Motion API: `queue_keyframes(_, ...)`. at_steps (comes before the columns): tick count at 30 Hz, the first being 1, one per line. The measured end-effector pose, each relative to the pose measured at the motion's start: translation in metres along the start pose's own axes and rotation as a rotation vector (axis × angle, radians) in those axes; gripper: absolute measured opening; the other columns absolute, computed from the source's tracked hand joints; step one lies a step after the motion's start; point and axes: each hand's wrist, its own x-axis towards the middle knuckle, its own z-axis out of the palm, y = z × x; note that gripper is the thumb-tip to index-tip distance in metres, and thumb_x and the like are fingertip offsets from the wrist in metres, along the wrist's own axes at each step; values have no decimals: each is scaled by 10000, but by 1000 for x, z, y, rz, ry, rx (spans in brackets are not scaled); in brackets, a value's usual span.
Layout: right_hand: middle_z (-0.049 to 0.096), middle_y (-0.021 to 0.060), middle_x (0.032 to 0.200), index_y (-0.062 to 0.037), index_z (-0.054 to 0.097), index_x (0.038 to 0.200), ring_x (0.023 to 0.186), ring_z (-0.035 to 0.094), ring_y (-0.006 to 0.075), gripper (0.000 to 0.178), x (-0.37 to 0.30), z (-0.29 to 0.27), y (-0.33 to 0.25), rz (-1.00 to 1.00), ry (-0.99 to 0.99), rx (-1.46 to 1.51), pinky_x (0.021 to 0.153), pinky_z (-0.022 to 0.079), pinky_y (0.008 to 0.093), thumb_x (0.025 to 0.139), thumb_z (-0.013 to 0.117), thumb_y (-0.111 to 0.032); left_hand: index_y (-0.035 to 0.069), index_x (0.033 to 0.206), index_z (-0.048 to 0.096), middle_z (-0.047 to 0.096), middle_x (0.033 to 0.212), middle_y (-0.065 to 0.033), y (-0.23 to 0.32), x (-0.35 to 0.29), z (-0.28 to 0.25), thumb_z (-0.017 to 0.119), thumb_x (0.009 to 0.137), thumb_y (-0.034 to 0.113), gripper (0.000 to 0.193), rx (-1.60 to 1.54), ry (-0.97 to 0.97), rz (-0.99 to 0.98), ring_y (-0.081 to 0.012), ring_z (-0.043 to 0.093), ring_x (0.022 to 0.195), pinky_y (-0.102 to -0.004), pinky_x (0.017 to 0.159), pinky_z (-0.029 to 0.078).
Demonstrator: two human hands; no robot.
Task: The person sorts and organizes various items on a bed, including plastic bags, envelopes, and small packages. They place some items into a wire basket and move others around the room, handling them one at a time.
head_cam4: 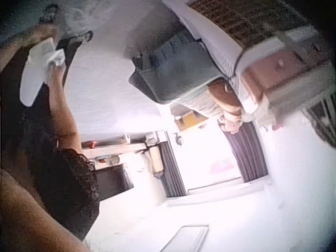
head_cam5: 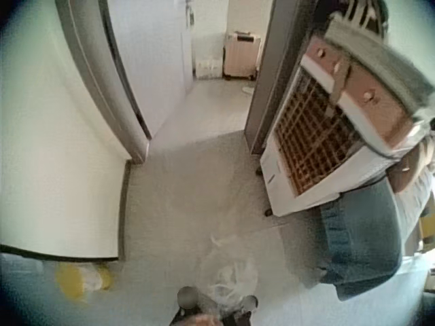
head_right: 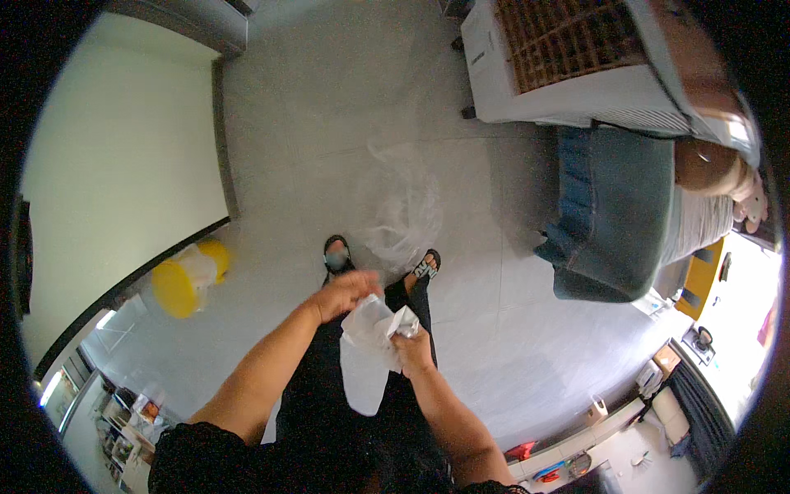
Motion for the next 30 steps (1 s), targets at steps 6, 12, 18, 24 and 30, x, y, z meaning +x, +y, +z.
queue_keyframes(6,642,44,990,-34,609,1092,880,612,137,308,71,-43,49,26,-4,-112,772,501,284,805,554,66,113,1337,433,438,1350,-88,-10,222,-110,544,915,346,495,-251,456,-51,-245,505,1118,-425,942,407)
queue_keyframes(12,647,23,981,-41,619,1079,897,601,123,338,98,-79,65,-6,-45,-104,806,478,277,763,557,58,118,1338,413,362,1386,-124,-14,331,-144,570,900,303,501,-987,911,-226,-260,440,1187,-502,989,361)
queue_keyframes(18,645,32,992,-37,608,1075,891,611,138,355,93,-80,39,28,136,42,784,501,294,755,545,105,87,1135,585,567,1139,-125,-11,246,-111,585,900,228,275,-160,865,382,-194,522,1014,-428,933,391)
queue_keyframes(24,632,85,1017,-17,572,1120,945,620,214,419,26,-32,-61,-173,114,133,809,513,344,730,491,112,68,1239,502,597,978,-43,82,0,7,584,904,169,359,136,501,700,-124,563,763,-311,757,468)
queue_keyframes(30,639,48,1002,-24,601,1082,917,612,177,341,-59,59,-145,-409,-12,-172,786,490,317,759,538,67,71,1364,368,509,1178,-70,167,-181,99,573,921,246,519,370,291,636,-102,545,698,-252,684,480)
